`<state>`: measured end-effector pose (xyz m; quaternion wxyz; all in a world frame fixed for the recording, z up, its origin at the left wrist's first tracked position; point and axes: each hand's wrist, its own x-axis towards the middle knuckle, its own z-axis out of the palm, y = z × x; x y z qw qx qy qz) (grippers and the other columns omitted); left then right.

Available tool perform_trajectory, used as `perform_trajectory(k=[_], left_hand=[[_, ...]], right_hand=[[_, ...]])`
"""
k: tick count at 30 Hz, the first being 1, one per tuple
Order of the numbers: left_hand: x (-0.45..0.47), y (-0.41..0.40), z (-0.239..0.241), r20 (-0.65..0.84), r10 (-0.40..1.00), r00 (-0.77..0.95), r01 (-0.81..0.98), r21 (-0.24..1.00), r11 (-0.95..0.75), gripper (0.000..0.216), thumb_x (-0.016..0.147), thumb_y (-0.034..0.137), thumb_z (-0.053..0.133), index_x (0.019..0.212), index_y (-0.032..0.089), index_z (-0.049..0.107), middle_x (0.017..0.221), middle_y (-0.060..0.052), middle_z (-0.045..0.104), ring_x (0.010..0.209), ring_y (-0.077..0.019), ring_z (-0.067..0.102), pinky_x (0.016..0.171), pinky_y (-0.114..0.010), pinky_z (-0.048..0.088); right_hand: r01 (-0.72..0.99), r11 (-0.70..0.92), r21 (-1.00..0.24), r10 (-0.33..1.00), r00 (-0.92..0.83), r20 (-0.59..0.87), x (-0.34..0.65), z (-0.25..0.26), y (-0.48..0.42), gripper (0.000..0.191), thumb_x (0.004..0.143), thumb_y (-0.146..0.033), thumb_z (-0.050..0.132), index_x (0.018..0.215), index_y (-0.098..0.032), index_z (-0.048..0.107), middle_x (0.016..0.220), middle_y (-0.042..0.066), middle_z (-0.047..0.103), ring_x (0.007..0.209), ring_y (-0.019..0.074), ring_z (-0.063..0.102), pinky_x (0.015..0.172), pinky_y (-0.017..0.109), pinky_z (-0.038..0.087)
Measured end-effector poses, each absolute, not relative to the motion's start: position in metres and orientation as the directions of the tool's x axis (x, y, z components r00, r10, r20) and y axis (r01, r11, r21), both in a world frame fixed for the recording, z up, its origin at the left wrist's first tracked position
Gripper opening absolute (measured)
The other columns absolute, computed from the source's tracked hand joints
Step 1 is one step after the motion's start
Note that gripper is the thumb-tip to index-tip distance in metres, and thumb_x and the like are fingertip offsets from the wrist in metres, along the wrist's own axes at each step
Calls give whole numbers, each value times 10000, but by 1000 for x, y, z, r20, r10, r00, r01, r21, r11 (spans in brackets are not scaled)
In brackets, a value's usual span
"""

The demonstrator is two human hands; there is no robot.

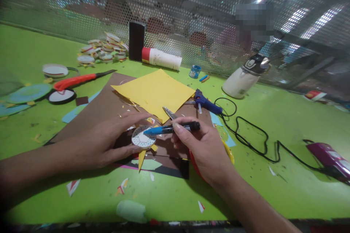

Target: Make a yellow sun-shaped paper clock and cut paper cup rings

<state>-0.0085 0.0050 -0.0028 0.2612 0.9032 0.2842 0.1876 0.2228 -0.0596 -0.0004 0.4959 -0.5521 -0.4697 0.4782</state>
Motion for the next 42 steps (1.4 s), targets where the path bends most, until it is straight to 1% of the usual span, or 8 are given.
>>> perform_trajectory(k=[6,11,18,23,28,34,39,42], left_hand=[[-9,5,-4,175,610,773,421,578,-699,494,911,341,543,1375,233,412,1290,-65,589,1114,-224,570,908,-312,439],[-9,5,-2,161,614,773,426,585,-690,487,908,322,546,1371,241,416,1277,-56,599,1106,-224,573,905,-309,434],[-9,5,-1,173,610,773,424,574,-700,499,906,328,549,1376,225,415,1275,-64,600,1101,-228,575,900,-303,435],[-8,5,0,161,612,774,422,589,-689,475,906,310,545,1359,228,425,1255,-67,615,1086,-228,587,910,-321,445],[-8,5,1,154,619,770,423,603,-676,470,891,310,558,1342,233,452,1243,-76,624,1086,-246,591,916,-343,456],[-8,5,1,151,620,770,424,605,-674,475,894,315,553,1348,233,443,1238,-71,621,1064,-234,596,892,-330,465],[-9,6,-2,162,621,767,434,582,-688,491,900,334,546,1365,238,423,1289,-85,593,1117,-250,571,934,-363,445],[-9,6,-1,153,613,775,431,582,-690,489,905,334,539,1369,233,421,1285,-83,598,1119,-250,573,920,-348,452]], right_hand=[[77,-56,-995,990,131,-45,224,-2,-60,238,808,-418,718,958,-234,696,687,-12,659,600,92,581,545,189,473],[41,-50,-998,993,105,-45,223,-2,-59,209,809,-393,721,930,-224,698,660,-14,648,596,93,590,546,183,485],[108,-42,-993,994,104,-31,222,0,-61,211,819,-398,705,922,-214,698,668,-2,653,606,109,597,546,199,492],[79,-56,-995,995,82,-50,222,0,-60,225,815,-405,708,933,-213,698,657,1,655,605,113,597,542,204,491],[91,-63,-994,992,110,-53,223,-1,-60,226,808,-420,713,925,-227,699,655,-13,656,591,95,586,538,183,478],[95,-58,-994,990,130,-45,224,-1,-60,231,805,-426,716,925,-229,695,661,-20,654,593,91,583,544,181,478],[127,-59,-990,990,135,-42,223,-1,-60,256,806,-435,708,939,-216,692,664,-7,651,591,106,575,539,206,474],[118,-70,-991,991,124,-55,221,0,-60,264,805,-437,707,942,-211,691,663,0,651,601,116,582,541,217,482]])
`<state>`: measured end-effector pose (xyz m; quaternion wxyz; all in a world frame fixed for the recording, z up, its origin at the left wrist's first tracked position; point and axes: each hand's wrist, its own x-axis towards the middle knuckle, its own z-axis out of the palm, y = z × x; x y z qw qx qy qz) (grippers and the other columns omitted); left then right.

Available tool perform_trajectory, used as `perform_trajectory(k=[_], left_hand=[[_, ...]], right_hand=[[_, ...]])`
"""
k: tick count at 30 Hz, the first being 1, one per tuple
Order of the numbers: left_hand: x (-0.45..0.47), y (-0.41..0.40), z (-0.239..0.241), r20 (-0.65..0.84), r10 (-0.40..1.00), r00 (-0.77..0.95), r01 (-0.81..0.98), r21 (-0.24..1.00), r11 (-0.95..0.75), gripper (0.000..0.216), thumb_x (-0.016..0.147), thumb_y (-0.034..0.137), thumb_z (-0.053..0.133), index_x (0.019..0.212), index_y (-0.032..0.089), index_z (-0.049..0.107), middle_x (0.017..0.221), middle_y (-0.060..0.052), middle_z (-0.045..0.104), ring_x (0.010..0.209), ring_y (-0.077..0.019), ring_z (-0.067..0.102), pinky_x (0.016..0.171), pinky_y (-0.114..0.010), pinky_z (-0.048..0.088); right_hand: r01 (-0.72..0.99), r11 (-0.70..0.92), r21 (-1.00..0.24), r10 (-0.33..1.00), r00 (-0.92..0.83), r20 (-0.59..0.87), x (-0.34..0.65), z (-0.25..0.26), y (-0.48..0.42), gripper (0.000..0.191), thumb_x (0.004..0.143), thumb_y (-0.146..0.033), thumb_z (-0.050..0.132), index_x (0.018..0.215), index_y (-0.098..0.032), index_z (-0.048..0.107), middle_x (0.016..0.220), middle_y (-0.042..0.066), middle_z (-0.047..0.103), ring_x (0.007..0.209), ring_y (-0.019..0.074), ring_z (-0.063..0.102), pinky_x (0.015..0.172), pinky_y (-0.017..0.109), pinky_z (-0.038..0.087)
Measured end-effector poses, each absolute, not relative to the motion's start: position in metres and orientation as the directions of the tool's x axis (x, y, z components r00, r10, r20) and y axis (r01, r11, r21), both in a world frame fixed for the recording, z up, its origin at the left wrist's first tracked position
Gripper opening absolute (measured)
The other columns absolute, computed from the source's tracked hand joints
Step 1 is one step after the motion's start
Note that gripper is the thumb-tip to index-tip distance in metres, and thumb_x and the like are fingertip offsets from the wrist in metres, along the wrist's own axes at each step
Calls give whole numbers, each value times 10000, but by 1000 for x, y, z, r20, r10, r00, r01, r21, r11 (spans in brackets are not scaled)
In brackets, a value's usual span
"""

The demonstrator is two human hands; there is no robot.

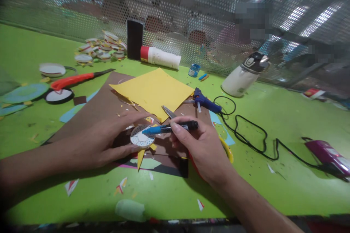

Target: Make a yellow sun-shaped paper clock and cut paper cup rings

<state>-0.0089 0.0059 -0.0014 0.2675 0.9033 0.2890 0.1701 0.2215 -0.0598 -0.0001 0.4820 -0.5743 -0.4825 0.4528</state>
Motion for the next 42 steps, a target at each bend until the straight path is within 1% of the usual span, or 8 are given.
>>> perform_trajectory(k=[3,13,17,20,26,33,36,42], left_hand=[[-9,6,-1,148,610,778,428,586,-688,477,909,334,539,1362,238,424,1263,-69,614,1104,-240,586,907,-326,454],[-8,5,-1,150,612,777,426,589,-686,461,906,326,551,1345,242,437,1269,-64,606,1088,-228,587,889,-318,453],[-9,5,-4,188,613,767,413,587,-696,474,911,328,548,1360,250,417,1270,-57,603,1090,-222,584,904,-311,444],[-9,5,-5,177,607,775,413,585,-698,474,913,330,547,1362,257,414,1268,-50,605,1091,-220,584,915,-312,439],[-9,6,-7,192,608,770,413,577,-705,493,904,345,558,1366,261,408,1275,-36,596,1093,-207,577,903,-298,442],[-8,5,-5,179,617,766,411,601,-685,475,899,340,557,1350,249,438,1220,-49,630,1051,-221,603,897,-313,452],[-9,5,-5,180,615,768,413,595,-690,467,903,336,553,1349,254,440,1254,-49,613,1091,-223,588,929,-318,439],[-9,6,-7,196,615,764,409,590,-696,488,898,334,559,1363,256,432,1254,-46,615,1064,-219,599,893,-304,454]], right_hand=[[93,-90,-992,990,112,-80,221,1,-60,266,797,-440,715,940,-216,689,661,-2,651,597,113,584,535,212,483],[49,-50,-998,993,113,-44,223,0,-59,215,810,-408,718,929,-230,700,654,-17,650,594,91,583,551,189,482],[61,-65,-996,993,104,-58,222,1,-60,211,815,-414,712,928,-236,698,651,-17,650,588,94,583,533,193,476],[67,-62,-996,994,98,-55,222,0,-60,200,820,-412,707,922,-240,695,648,-19,648,582,90,580,515,185,461],[66,-42,-997,993,113,-34,223,-1,-61,218,809,-405,721,927,-222,698,653,-16,654,591,86,586,550,181,488],[81,-54,-995,993,105,-46,223,0,-61,219,814,-416,712,918,-223,698,648,-14,650,585,88,582,534,178,475],[75,-47,-996,994,103,-39,222,0,-61,219,812,-412,714,927,-226,702,649,-13,653,591,89,584,539,177,484],[65,-36,-997,995,98,-30,224,-1,-61,208,817,-404,713,935,-232,703,660,-15,656,609,89,596,563,179,504]])
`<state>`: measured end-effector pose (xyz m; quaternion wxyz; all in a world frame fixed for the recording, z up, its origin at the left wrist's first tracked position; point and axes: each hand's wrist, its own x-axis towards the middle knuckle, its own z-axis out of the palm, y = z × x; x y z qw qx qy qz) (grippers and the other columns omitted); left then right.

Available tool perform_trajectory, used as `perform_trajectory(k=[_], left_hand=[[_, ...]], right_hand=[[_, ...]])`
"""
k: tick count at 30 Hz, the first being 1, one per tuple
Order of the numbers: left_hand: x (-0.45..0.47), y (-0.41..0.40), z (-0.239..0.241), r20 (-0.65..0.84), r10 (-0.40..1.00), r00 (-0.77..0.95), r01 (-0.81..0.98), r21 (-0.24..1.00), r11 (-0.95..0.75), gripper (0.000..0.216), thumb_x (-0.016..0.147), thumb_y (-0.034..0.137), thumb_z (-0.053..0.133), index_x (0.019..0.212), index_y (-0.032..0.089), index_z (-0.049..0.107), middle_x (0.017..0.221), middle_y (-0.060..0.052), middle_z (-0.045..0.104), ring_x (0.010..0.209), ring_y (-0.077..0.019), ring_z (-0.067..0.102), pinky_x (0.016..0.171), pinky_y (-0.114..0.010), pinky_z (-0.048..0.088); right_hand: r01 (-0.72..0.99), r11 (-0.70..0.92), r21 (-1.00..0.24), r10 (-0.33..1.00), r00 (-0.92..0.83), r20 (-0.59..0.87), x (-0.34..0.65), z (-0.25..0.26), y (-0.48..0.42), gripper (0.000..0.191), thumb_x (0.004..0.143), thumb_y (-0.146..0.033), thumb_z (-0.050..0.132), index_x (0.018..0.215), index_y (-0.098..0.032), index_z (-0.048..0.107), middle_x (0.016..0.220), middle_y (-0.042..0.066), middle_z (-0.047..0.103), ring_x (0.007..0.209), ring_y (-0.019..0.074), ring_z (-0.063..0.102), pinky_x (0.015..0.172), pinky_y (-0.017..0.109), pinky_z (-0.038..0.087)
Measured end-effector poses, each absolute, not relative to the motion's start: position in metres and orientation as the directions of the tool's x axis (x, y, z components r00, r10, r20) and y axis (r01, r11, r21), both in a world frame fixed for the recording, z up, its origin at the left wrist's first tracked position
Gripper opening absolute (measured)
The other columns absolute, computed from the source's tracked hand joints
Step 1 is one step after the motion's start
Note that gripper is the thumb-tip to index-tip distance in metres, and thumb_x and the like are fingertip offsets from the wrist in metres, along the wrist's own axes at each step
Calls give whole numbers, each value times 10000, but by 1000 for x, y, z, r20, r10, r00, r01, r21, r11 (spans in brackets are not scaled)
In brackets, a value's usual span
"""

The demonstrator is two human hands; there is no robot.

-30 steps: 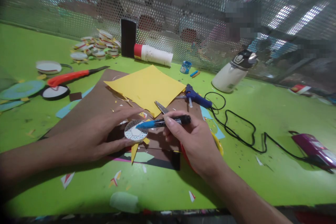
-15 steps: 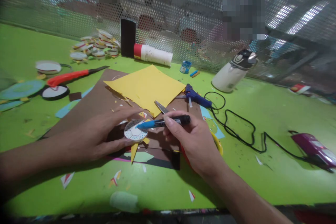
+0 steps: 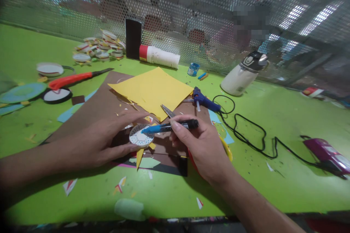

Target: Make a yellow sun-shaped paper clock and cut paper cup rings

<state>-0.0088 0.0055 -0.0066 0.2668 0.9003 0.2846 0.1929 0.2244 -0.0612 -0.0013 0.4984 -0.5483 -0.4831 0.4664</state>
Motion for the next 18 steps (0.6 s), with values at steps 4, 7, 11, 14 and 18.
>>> perform_trajectory(k=[4,7,11,14,18], left_hand=[[-9,5,-5,180,616,767,415,592,-691,480,900,345,558,1357,266,434,1257,-36,609,1076,-215,592,906,-307,448],[-9,6,-5,185,606,774,412,580,-703,474,901,349,559,1349,255,435,1269,-39,599,1096,-213,580,910,-302,442],[-10,6,-8,205,605,769,415,561,-717,510,902,346,559,1378,247,404,1286,-52,594,1107,-216,575,910,-304,442],[-9,7,-10,199,609,768,421,559,-714,507,901,359,559,1373,251,410,1278,-50,601,1102,-220,580,918,-314,442],[-9,7,-9,187,615,766,434,556,-709,510,898,372,561,1370,248,415,1290,-47,595,1121,-222,570,939,-316,436]], right_hand=[[89,-54,-995,994,99,-45,225,-2,-61,229,816,-423,709,949,-237,700,666,-13,658,601,97,597,545,192,505],[91,-52,-995,993,110,-41,224,-1,-60,230,808,-423,716,934,-231,701,659,-13,660,599,92,601,546,183,505],[77,-41,-996,992,122,-32,223,0,-60,219,808,-416,718,913,-225,701,634,-17,655,581,82,593,542,168,498],[80,-43,-996,994,106,-35,223,0,-61,213,814,-409,713,919,-224,702,648,-13,661,594,84,599,551,168,501],[61,-33,-998,994,101,-27,223,1,-60,207,818,-397,712,920,-217,704,659,-7,662,611,91,609,557,173,506]])
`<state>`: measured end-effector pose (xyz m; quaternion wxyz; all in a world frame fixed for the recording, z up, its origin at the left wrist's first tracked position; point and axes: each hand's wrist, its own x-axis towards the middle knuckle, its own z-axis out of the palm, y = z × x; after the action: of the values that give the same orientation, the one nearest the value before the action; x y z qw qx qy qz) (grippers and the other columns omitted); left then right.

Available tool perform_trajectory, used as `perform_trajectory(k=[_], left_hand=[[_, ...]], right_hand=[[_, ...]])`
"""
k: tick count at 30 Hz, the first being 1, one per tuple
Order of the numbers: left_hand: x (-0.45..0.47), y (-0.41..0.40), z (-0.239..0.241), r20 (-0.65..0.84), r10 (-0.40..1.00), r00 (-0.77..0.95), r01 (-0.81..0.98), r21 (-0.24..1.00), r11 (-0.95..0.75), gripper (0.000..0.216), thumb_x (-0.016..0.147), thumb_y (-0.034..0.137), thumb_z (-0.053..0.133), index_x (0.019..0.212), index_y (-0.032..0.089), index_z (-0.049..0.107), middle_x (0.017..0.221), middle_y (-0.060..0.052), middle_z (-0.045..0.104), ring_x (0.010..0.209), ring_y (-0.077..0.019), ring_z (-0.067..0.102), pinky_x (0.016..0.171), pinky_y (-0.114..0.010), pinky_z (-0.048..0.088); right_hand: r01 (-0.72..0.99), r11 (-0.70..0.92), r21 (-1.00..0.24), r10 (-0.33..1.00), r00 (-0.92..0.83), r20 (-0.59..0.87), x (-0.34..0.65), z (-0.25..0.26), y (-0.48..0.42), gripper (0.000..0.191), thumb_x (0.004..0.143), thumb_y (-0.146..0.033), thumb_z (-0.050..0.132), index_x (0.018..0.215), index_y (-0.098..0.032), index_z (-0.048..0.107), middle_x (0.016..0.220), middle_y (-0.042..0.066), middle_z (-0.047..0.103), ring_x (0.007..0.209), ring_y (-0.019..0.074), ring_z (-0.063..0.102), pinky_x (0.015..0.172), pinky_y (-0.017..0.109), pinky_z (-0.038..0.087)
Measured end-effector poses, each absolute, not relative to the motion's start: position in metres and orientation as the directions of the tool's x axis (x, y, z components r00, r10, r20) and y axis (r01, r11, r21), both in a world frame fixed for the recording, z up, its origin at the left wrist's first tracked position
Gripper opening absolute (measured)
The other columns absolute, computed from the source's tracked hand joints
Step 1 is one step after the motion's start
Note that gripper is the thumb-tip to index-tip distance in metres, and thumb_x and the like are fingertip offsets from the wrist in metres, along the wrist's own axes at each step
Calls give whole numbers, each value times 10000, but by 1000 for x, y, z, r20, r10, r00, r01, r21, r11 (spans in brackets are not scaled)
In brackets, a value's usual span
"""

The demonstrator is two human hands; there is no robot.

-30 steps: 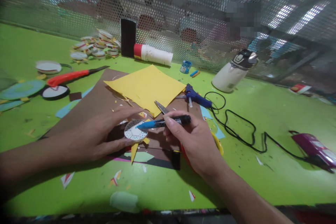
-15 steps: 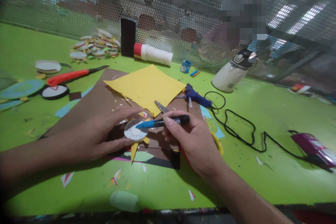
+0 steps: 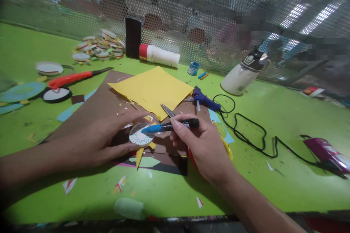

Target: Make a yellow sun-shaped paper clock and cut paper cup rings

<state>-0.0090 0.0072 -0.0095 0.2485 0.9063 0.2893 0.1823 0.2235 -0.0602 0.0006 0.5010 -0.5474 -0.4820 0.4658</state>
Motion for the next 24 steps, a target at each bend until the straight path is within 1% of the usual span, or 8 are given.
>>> perform_trajectory(k=[5,10,15,20,24], left_hand=[[-9,6,-8,200,610,767,428,549,-718,509,906,372,550,1378,247,405,1289,-44,598,1115,-214,576,926,-305,443],[-10,6,-9,205,613,763,428,550,-717,511,901,378,553,1374,239,418,1305,-59,590,1140,-228,566,946,-326,440],[-10,5,-6,189,614,766,429,560,-708,494,901,376,547,1361,233,436,1295,-69,602,1137,-247,573,952,-346,445],[-9,5,-6,192,619,762,431,563,-705,502,896,377,552,1363,233,438,1306,-75,596,1141,-251,573,951,-357,450],[-10,5,-6,181,620,764,434,566,-700,507,896,381,552,1366,231,434,1309,-74,594,1148,-253,568,958,-359,446]], right_hand=[[60,-40,-997,993,111,-33,224,-1,-60,209,820,-398,711,931,-221,706,645,-11,659,591,85,600,544,166,500],[76,-25,-997,993,115,-16,224,-2,-62,209,820,-396,710,935,-222,701,656,-12,656,604,91,601,552,177,503],[104,-45,-994,991,127,-32,223,0,-61,218,818,-410,707,934,-225,699,665,-8,663,609,98,601,561,189,506],[84,-25,-996,992,125,-14,223,1,-61,211,813,-412,713,922,-231,703,659,-14,652,603,96,592,551,189,507],[92,-46,-995,993,116,-36,224,0,-63,226,821,-428,701,932,-231,699,661,-12,650,603,99,590,551,198,511]])
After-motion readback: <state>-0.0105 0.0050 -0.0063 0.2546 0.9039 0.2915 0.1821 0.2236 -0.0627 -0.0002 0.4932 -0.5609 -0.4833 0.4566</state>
